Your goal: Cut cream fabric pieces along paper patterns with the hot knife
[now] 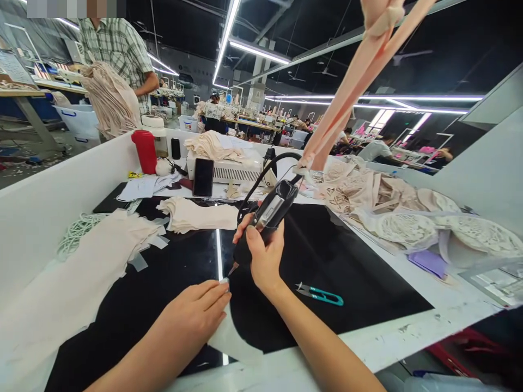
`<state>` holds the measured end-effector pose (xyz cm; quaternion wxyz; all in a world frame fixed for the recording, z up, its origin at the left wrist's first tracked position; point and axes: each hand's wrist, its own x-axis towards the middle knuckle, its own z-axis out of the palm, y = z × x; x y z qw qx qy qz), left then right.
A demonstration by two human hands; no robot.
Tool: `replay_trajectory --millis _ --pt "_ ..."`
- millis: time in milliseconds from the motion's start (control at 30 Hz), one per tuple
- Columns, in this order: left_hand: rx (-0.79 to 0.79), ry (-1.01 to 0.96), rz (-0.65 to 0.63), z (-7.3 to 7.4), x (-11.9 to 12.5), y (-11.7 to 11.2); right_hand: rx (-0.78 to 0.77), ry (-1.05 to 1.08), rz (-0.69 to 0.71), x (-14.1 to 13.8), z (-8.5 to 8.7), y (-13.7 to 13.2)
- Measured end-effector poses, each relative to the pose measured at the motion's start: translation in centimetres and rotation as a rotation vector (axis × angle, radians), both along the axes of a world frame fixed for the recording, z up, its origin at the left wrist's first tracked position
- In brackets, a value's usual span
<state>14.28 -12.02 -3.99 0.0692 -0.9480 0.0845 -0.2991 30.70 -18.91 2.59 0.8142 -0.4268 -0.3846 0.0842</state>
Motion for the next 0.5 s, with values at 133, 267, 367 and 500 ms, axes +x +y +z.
replay_trajectory --millis 133,267,367,500 --pt "0.000 -0.008 0.006 0.05 -0.10 0.00 0.002 0.002 0.003 -0.04 -0.47 0.16" --pt "-0.026 -0.006 0.003 -0.23 -0.20 0.15 0.001 0.009 0.016 -0.12 -0.53 0.00" --pt "-0.039 -0.002 0.003 -0.29 -0.26 0.21 0.006 0.020 0.037 -0.24 -0.37 -0.15" --pt "-0.037 -0.017 0.005 -0.07 -0.26 0.18 0.035 0.016 0.064 -0.37 -0.39 -0.19"
